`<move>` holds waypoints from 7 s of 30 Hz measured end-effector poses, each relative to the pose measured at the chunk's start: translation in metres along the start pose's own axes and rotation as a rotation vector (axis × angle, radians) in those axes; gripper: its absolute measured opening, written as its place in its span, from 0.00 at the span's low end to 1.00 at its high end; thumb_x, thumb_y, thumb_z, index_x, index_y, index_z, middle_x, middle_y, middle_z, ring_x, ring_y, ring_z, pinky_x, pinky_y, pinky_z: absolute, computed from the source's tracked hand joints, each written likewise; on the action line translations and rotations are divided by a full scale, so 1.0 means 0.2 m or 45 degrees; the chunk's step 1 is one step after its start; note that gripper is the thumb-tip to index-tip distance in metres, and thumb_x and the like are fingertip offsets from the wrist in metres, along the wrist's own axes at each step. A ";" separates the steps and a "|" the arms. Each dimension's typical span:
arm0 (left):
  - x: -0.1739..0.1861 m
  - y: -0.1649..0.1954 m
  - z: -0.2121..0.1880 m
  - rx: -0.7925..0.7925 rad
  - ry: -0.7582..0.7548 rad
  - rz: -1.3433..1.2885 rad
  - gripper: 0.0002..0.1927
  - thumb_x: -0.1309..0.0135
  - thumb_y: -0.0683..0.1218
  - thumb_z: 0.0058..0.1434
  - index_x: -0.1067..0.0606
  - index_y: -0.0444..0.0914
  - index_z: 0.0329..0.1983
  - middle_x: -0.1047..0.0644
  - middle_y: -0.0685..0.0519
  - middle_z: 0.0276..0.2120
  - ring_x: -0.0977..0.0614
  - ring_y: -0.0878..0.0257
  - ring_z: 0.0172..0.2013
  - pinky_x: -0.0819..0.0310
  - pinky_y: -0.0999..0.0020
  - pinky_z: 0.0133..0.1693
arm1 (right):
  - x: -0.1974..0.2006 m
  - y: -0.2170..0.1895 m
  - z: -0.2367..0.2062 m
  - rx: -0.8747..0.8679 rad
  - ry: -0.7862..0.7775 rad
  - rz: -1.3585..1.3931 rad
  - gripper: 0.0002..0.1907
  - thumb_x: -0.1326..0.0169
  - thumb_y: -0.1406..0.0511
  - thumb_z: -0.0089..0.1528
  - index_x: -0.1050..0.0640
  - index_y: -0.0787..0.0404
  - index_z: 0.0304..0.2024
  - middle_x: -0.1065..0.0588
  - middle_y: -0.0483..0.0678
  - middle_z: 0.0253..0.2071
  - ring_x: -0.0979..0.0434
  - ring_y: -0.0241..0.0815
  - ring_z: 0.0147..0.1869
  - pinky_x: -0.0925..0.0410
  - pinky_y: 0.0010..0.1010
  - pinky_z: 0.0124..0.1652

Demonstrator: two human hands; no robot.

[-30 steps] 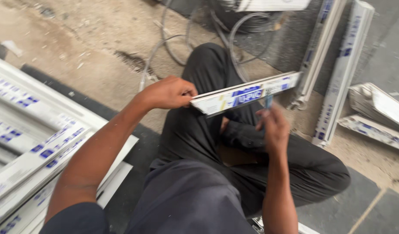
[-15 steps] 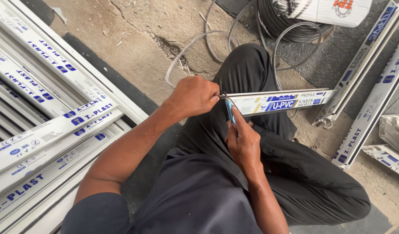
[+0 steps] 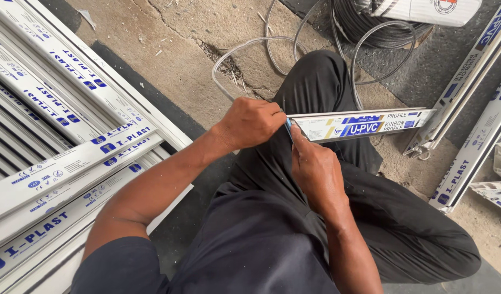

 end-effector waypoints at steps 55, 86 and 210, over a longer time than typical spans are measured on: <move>-0.84 0.33 0.25 0.260 -1.185 -0.382 0.15 0.50 0.48 0.55 0.18 0.33 0.33 0.18 0.38 0.32 0.15 0.42 0.35 0.21 0.48 0.40 | -0.42 1.30 -0.39 -0.824 0.952 1.498 0.30 0.40 0.56 0.62 0.34 0.61 0.60 0.28 0.43 0.36 0.31 0.27 0.27 0.38 0.20 0.21; -0.99 0.34 0.17 0.588 -1.171 -0.612 0.18 0.52 0.51 0.57 0.20 0.33 0.23 0.19 0.41 0.24 0.15 0.46 0.30 0.23 0.50 0.37 | -0.36 1.34 -0.37 -0.778 0.830 1.375 0.22 0.42 0.63 0.61 0.31 0.67 0.53 0.28 0.46 0.42 0.29 0.33 0.43 0.32 0.27 0.45; -1.16 1.11 0.22 -0.688 -0.491 -1.060 0.08 0.43 0.50 0.61 0.17 0.44 0.31 0.20 0.55 0.32 0.20 0.58 0.43 0.41 0.51 0.63 | -0.18 0.75 -1.53 -0.833 0.930 -0.089 0.05 0.38 0.71 0.65 0.20 0.65 0.33 0.22 0.47 0.27 0.22 0.37 0.29 0.32 0.28 0.30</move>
Point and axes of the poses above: each hand's wrist, its own z-axis towards the middle knuckle, its own x-axis out of the back of the hand, y = z × x, the point moved 9 cm from there along z, towards the middle knuckle
